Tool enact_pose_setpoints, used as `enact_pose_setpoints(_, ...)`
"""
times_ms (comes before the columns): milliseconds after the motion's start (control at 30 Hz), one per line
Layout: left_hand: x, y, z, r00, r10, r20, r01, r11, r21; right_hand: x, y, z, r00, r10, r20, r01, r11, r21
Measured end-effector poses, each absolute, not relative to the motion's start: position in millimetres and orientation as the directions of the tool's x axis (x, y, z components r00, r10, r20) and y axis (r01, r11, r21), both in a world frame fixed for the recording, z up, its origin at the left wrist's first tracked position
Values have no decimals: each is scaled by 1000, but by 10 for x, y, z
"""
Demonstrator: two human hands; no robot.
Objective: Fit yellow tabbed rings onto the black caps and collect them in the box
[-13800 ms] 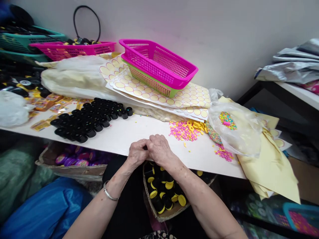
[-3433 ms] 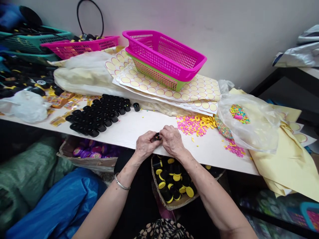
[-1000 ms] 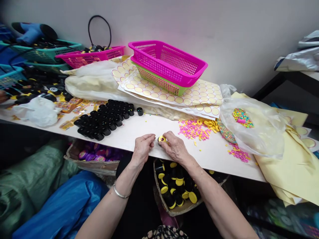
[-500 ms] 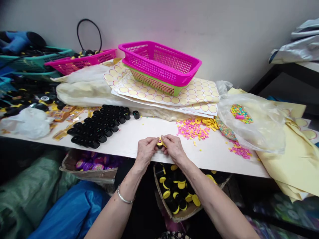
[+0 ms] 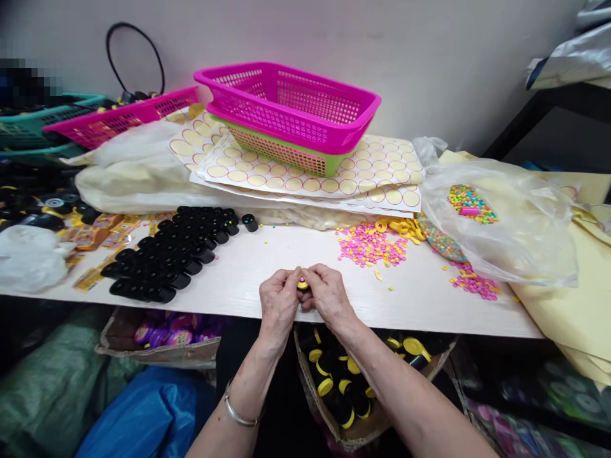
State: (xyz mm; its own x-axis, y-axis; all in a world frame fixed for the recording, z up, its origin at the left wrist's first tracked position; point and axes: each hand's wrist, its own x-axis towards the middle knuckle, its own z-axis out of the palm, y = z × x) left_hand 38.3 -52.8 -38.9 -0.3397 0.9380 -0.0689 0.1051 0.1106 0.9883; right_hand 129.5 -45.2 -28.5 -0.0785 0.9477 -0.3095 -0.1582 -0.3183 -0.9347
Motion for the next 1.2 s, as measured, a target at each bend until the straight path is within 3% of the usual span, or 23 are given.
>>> enact_pose_setpoints(167, 389, -441, -432, -316, 943, -103, 17, 114, 993, 1253, -399, -246, 1, 961, -278, -110, -276, -955)
enact_pose_setpoints(400, 325, -506, -383, -181, 959, -220, -82, 208, 975, 1207, -459, -347, -72, 960, -270, -129, -277, -952)
enact_pose_setpoints(533, 330, -817, -281, -131, 981, -142, -131, 125, 984, 1260, -743, -240, -103, 954, -281, -200, -296, -934)
enact_pose_setpoints(767, 405, -1622, -85, -51, 997, 66, -100, -71, 992, 1535, -1558, 95, -313, 894, -322, -400, -431, -809)
enact_pose_setpoints(900, 444, -1982, -94, -129, 991, -24, -70, 15, 997, 1599, -1942, 71, -261, 921, -289, -518, -387, -763)
enact_pose_setpoints(1000, 475, -2168, -93, -54, 994, -99, -69, 95, 993, 1626, -2148, 23, -262, 936, -235, -610, -349, -711)
enact_pose_setpoints(1200, 509, -2395, 46, 29, 998, -49, 5, 49, 999, 1829, -2394, -9, -399, 898, -186, -586, -406, -701)
